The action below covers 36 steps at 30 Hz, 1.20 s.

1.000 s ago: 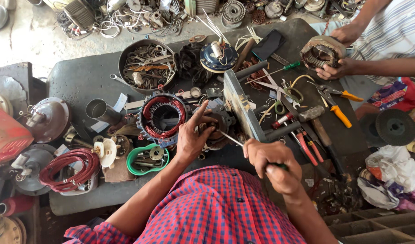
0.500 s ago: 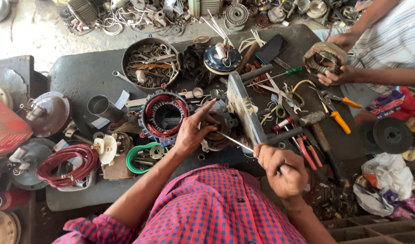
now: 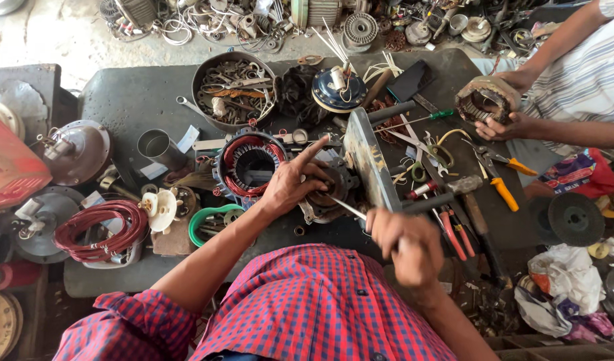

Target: The person uses a screwdriver to pry and scrape a motor component clamped in a bench vise. They repeatedly reposition the screwdriver and rotate the component to access different areas. Another person works on a separate motor part nearby.

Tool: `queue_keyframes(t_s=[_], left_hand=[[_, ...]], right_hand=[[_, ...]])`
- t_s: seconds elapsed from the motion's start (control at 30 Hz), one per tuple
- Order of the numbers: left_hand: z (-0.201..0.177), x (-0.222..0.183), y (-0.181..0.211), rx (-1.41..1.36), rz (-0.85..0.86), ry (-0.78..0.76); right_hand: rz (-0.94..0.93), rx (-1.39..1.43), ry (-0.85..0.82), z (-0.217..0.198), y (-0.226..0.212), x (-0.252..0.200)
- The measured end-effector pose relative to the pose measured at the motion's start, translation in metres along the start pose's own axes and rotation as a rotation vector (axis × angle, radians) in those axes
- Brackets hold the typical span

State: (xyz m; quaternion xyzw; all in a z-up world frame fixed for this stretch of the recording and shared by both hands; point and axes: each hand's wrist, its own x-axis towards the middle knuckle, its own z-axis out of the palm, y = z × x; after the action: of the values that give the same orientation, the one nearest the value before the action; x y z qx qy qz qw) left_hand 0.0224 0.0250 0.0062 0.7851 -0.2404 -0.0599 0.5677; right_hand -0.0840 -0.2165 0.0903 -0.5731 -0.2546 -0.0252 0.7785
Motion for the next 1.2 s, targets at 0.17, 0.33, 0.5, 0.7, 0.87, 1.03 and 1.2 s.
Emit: queue_keyframes(t_s=[0.17,0.33,0.5,0.7,0.87,1.03,1.2], left_hand=[[0.001,0.003,-0.002,0.002,-0.068,0.013],[0.006,0.002,0.001,0.030,-0.068,0.109],[0.016,-0.006,0.007,0.030,-0.228,0.208],[0.017,-0.006,0.011,0.008,-0.158,0.234],[0.017,-0.008,0.006,0.178,-0.010,0.176],[0.018,-0.008,0.002,0.225,0.131,0.177],[0.023,-0.008,0.004,0.107,-0.101,0.214]], right_hand=[[-0.016,-0.193,-0.142,0.006,-0.015,-0.006],[0.189,-0.110,0.136,0.008,-0.011,0.022],[0.040,-0.156,-0.012,0.003,-0.002,0.019],[-0.111,-0.239,-0.276,-0.001,-0.006,-0.008],[0.083,0.076,0.064,-0.004,-0.005,0.004],[0.200,0.007,0.077,-0.017,-0.005,0.025],[-0.107,-0.223,-0.299,-0.002,-0.005,-0.001]])
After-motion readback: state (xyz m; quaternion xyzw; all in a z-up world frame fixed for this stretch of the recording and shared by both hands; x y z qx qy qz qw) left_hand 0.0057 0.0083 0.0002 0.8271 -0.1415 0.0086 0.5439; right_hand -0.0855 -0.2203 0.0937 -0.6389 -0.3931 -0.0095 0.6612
